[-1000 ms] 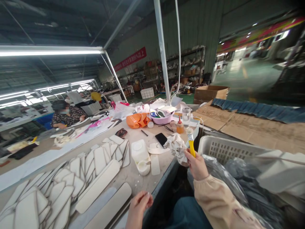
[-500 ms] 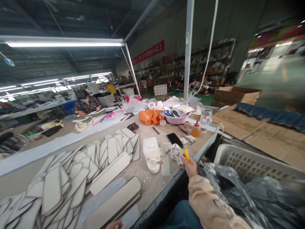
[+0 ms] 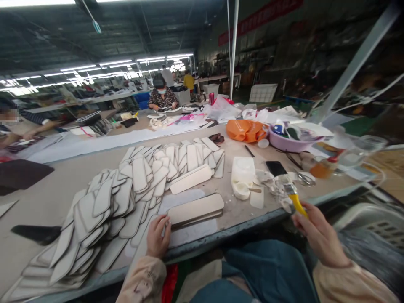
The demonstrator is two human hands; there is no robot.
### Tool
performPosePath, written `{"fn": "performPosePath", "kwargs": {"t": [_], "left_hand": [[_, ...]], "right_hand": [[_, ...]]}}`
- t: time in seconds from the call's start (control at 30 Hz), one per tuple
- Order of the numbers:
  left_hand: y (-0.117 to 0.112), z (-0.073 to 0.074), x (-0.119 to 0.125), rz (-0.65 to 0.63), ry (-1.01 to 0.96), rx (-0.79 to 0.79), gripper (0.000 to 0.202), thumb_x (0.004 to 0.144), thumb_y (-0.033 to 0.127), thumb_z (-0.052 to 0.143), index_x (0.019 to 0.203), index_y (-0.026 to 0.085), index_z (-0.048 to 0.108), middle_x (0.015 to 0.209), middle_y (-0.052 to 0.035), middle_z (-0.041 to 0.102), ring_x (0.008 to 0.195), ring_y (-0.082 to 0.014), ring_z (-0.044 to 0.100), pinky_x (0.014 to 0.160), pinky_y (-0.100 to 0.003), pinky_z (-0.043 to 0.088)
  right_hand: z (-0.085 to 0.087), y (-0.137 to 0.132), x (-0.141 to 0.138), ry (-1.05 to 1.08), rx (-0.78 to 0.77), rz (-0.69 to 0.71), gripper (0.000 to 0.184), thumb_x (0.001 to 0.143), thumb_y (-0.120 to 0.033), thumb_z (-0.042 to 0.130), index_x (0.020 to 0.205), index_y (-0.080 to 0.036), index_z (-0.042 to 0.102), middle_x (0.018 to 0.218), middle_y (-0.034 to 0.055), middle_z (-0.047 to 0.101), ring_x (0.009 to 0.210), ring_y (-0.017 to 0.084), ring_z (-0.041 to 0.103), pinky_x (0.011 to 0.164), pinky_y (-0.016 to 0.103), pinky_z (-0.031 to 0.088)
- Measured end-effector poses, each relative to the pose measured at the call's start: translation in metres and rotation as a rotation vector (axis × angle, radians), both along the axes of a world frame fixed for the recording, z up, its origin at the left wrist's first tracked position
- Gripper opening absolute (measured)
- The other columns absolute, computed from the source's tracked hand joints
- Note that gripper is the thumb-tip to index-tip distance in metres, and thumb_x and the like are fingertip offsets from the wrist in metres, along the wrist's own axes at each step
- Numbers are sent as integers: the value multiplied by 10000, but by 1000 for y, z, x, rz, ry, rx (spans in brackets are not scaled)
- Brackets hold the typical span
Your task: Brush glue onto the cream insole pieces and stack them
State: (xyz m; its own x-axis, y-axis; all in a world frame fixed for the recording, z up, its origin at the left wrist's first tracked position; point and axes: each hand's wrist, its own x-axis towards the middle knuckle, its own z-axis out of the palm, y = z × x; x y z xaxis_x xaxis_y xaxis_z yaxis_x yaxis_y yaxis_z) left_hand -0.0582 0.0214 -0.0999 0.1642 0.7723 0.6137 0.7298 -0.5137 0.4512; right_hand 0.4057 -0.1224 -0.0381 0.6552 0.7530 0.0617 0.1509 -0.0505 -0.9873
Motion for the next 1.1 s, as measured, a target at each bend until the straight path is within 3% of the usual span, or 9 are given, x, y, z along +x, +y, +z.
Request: {"fn": "performPosePath", "kwargs": {"t": [0.07,0.17,0.3,0.43,0.57,0.67,0.8,0.93,1.1], "left_hand": [[5,-9,-5,-28,73,55,209,815,249,579,990,183,672,1051,-118,650,988,-239,603,886,-411,497],[10,-21,-11,-107,115,92,236,816,236,593,1041,180,634,1107,-127,614,1010,-249,585,875,-419,496],[13,-28,-22,-214,88,54,276,829,236,581,1102,201,596,1157,-121,582,1053,-263,565,902,-442,478],[11,-29,-27,-247,59,74,305,806,231,622,1109,206,591,1154,-119,579,1039,-265,567,883,-440,481],[12,-30,-25,-244,48,123,268,803,189,631,1069,207,610,1092,-105,604,991,-247,582,858,-422,487],[11,-29,-24,-240,37,136,236,807,168,624,1041,199,622,1054,-99,616,970,-237,589,849,-413,490],[9,-28,-22,-237,12,146,218,803,151,628,1018,191,629,1015,-92,625,941,-226,595,833,-400,495],[8,-28,-22,-240,15,133,231,798,142,634,1025,184,629,1022,-97,619,949,-231,588,836,-405,491],[8,-28,-21,-243,6,102,248,788,144,647,1033,185,629,1042,-104,609,951,-233,582,819,-401,492]], "right_hand": [[4,-2,-20,105,-73,180,492,749,-500,675,1143,-243,530,663,-4,569,531,115,460,447,230,357],[12,4,-47,228,-113,281,438,747,-479,694,1072,-211,573,691,13,601,481,78,401,419,218,288],[25,15,-59,415,-84,223,389,715,-454,730,952,-159,641,712,38,606,456,38,322,403,209,194],[34,20,-56,555,-124,214,345,748,-411,703,985,-178,612,614,-7,554,436,32,296,399,185,168],[42,23,-50,413,-142,192,340,697,-334,762,947,-211,568,653,-13,600,493,58,413,431,168,297],[54,23,-46,315,-146,238,373,691,-318,776,1002,-223,593,818,25,661,634,99,537,568,208,444],[70,26,-45,302,-37,271,428,656,-301,794,1049,-243,633,943,56,660,771,151,590,683,275,498],[60,42,-51,274,106,209,374,653,-372,780,973,-228,652,812,40,631,659,134,553,562,258,463],[32,68,-61,11,192,-56,273,728,-448,703,766,-202,592,525,-55,426,443,75,352,402,211,261]]}}
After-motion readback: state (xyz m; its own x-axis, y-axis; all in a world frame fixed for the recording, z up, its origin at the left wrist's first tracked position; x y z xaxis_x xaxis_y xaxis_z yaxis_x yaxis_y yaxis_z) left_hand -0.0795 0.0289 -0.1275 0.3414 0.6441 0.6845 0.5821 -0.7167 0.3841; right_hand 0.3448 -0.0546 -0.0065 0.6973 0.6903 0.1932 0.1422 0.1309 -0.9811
